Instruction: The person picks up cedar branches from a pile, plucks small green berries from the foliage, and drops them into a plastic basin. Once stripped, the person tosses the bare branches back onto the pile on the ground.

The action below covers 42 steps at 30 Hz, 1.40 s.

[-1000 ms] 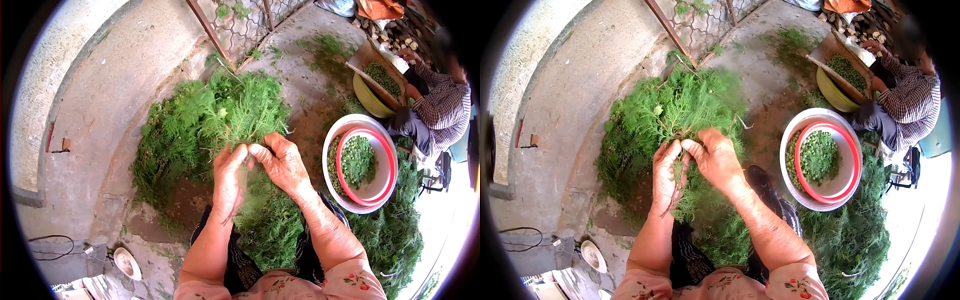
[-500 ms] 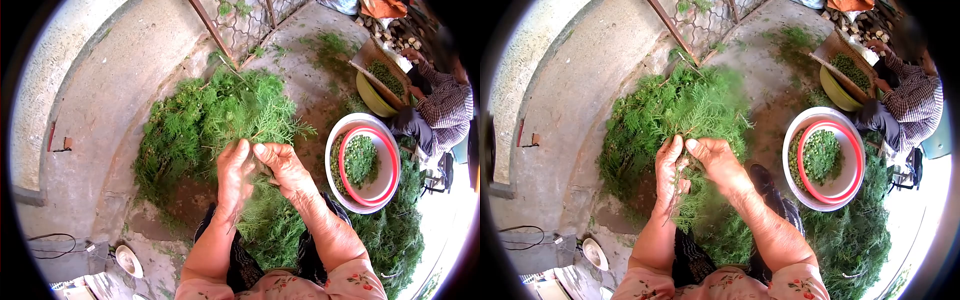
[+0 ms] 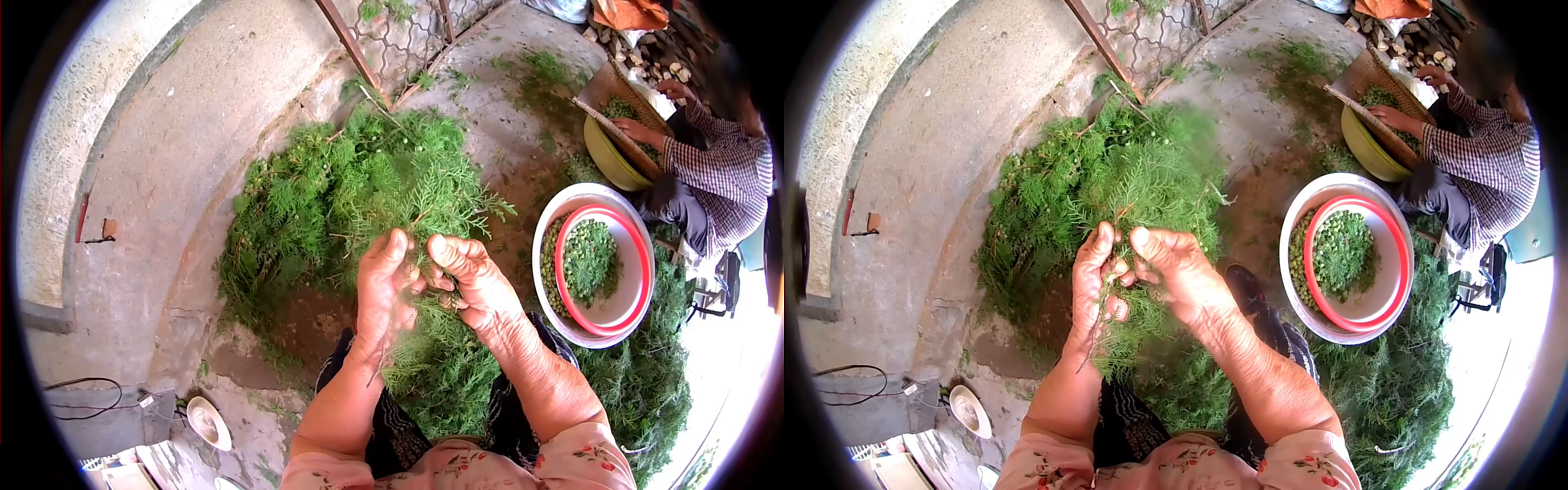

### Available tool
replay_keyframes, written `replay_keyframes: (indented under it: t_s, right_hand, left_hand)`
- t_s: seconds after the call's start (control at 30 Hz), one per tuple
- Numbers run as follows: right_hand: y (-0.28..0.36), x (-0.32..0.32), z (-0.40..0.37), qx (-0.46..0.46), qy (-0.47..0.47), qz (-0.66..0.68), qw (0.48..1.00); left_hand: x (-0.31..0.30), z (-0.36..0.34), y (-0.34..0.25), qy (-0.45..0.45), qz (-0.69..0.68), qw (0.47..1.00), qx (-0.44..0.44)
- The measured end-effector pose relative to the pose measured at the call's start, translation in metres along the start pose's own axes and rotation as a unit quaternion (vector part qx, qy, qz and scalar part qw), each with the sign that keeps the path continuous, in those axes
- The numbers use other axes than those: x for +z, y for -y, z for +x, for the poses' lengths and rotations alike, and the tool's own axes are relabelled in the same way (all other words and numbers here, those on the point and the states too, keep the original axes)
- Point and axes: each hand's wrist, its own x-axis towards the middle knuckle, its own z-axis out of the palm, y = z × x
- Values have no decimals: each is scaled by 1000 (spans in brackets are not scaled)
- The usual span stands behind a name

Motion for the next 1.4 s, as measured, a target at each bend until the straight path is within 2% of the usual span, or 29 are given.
replay_keyframes:
  t_s: [0.13, 0.23, 0.37, 0.47, 0.57, 0.63, 0.7, 0.77, 0.83, 0.9, 0.97, 1.03, 1.17, 1.3, 1.33, 1.4]
  right_hand:
    - [-3, 4, 2, 2, -28, -18, 999]
    - [-6, 4, 4, -24, -38, -65, 997]
    - [-2, 3, 3, -13, -43, -95, 994]
    - [1, 0, 1, -9, -24, -169, 985]
    - [1, 1, 1, -3, -7, -234, 972]
    - [1, 2, 0, -4, 1, -271, 963]
    - [8, 8, -8, 36, 123, -223, 966]
    - [5, 8, -10, -50, 201, -289, 935]
    - [9, 9, -13, 8, 92, -228, 969]
    - [10, 1, -8, -24, 89, -167, 982]
    - [11, 3, -8, -43, 34, -155, 986]
    - [6, 2, -6, -76, -8, -113, 991]
    - [4, 0, -2, -130, -51, -45, 989]
    - [6, -4, 1, -166, -57, -88, 980]
    - [8, -6, 0, -158, -56, -109, 980]
    - [12, -4, -2, -155, -73, -114, 979]
  left_hand:
    - [8, -7, -10, -7, -2, 1000, -17]
    - [2, 4, 3, -25, -7, 998, 55]
    - [7, 0, -1, -31, -12, 997, 75]
    - [3, 1, 1, -21, 19, 994, 103]
    - [0, 6, 9, -36, 13, 980, 195]
    - [-7, 9, 11, -40, 24, 985, 166]
    - [-12, 10, 10, -43, 36, 989, 138]
    - [-9, 19, 5, -119, 12, 981, 153]
    - [2, 15, -3, -105, -9, 976, 188]
    - [-1, 15, 3, -70, 9, 981, 181]
    - [3, 10, 1, -47, 12, 989, 140]
    - [3, 16, 8, -22, -5, 987, 158]
    - [2, 21, 19, 11, -7, 987, 160]
    - [11, 15, 22, 73, 33, 982, 169]
    - [16, 10, 16, 76, 59, 986, 137]
    - [14, 7, 15, 63, 96, 983, 144]
